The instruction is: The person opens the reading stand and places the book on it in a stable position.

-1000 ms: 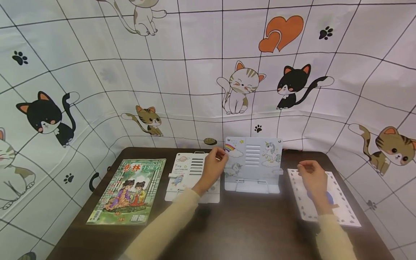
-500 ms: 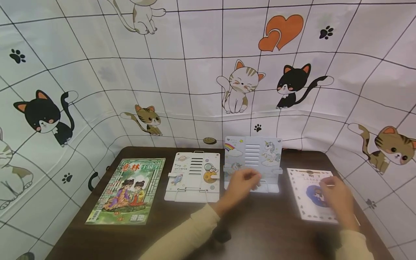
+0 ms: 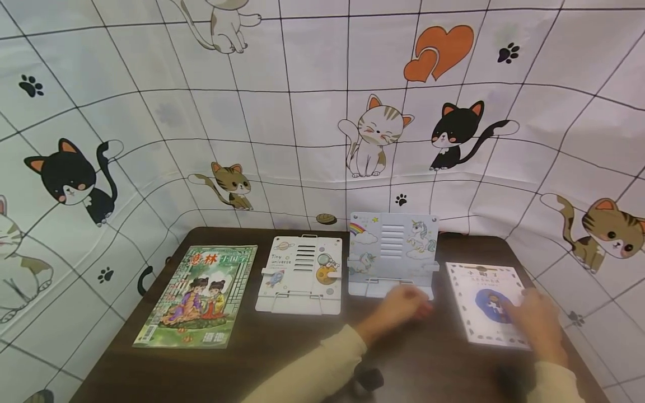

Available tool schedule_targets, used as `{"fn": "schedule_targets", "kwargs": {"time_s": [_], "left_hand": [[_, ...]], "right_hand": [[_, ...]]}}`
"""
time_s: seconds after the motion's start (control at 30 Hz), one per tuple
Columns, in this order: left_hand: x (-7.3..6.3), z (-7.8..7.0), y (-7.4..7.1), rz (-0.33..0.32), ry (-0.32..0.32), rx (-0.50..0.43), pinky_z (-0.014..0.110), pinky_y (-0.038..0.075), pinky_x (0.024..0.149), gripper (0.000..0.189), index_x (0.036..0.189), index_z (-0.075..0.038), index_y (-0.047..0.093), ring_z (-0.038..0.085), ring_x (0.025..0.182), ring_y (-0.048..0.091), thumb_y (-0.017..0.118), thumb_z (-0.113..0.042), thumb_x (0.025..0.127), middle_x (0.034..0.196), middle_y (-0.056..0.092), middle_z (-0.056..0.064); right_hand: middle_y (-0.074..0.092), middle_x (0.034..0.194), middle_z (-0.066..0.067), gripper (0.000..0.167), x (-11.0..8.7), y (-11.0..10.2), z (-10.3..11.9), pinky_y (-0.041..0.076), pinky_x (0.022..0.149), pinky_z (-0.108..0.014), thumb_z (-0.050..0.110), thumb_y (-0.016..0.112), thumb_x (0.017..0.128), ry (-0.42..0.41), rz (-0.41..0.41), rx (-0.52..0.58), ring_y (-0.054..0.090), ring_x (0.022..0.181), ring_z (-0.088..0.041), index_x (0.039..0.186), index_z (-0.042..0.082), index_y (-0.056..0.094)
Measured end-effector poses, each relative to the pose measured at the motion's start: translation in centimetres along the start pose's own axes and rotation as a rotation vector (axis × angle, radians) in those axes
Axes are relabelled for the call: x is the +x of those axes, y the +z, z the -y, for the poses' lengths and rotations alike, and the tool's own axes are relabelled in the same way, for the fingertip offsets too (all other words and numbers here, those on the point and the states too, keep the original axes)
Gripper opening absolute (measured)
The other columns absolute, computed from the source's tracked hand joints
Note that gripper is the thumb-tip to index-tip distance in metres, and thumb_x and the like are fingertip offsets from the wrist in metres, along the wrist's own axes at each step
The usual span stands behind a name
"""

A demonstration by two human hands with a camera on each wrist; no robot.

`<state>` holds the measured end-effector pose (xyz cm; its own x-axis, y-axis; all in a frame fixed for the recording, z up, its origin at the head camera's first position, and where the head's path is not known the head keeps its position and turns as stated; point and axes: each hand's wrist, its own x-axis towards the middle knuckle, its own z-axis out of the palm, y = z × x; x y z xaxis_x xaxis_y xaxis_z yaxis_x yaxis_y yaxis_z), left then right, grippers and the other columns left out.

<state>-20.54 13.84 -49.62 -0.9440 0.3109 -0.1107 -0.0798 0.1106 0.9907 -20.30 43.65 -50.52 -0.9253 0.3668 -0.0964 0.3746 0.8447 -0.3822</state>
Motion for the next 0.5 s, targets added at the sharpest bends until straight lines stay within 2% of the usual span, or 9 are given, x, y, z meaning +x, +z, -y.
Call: {"fn": "schedule_targets", "kwargs": {"time_s": [0.13,0.2,0.37,0.5], "left_hand": [[0.0,0.3,0.8,-0.005,-0.029,0.032,0.025,0.063,0.068,0.015,0.102,0.006,0.076,0.013,0.074,0.075,0.065,-0.003,0.099,0.083,0.079,0.010],[-0.2,0.4,1.0,0.005,-0.035,0.080,0.021,0.061,0.066,0.015,0.103,0.004,0.077,0.009,0.073,0.074,0.065,-0.004,0.099,0.084,0.079,0.008],[-0.4,0.8,1.6,0.006,-0.054,0.122,0.018,0.058,0.066,0.017,0.110,0.002,0.076,0.014,0.078,0.079,0.067,-0.006,0.099,0.090,0.081,0.009],[-0.3,0.9,2.0,-0.013,-0.056,0.113,0.017,0.056,0.064,0.018,0.110,0.003,0.077,0.018,0.080,0.079,0.068,-0.005,0.097,0.090,0.081,0.008]], "right_hand": [[0.046,0.127,-0.052,0.072,-0.4,-0.5,-0.1,0.045,0.095,-0.068,0.024,0.072,0.094,0.027,0.028,-0.019,0.048,0.116,-0.066,0.130,-0.029,0.040],[0.049,0.126,-0.051,0.076,-0.5,-0.7,-0.4,0.046,0.094,-0.067,0.027,0.073,0.093,0.030,0.046,-0.037,0.052,0.113,-0.065,0.128,-0.032,0.040],[0.052,0.119,-0.051,0.091,-0.5,-0.6,-1.4,0.052,0.088,-0.063,0.042,0.077,0.092,0.024,0.114,-0.052,0.058,0.102,-0.060,0.124,-0.034,0.040],[0.059,0.109,-0.046,0.107,-0.4,-0.1,-1.8,0.055,0.076,-0.053,0.061,0.078,0.089,0.012,0.180,-0.028,0.061,0.089,-0.046,0.125,-0.032,0.041]]}}
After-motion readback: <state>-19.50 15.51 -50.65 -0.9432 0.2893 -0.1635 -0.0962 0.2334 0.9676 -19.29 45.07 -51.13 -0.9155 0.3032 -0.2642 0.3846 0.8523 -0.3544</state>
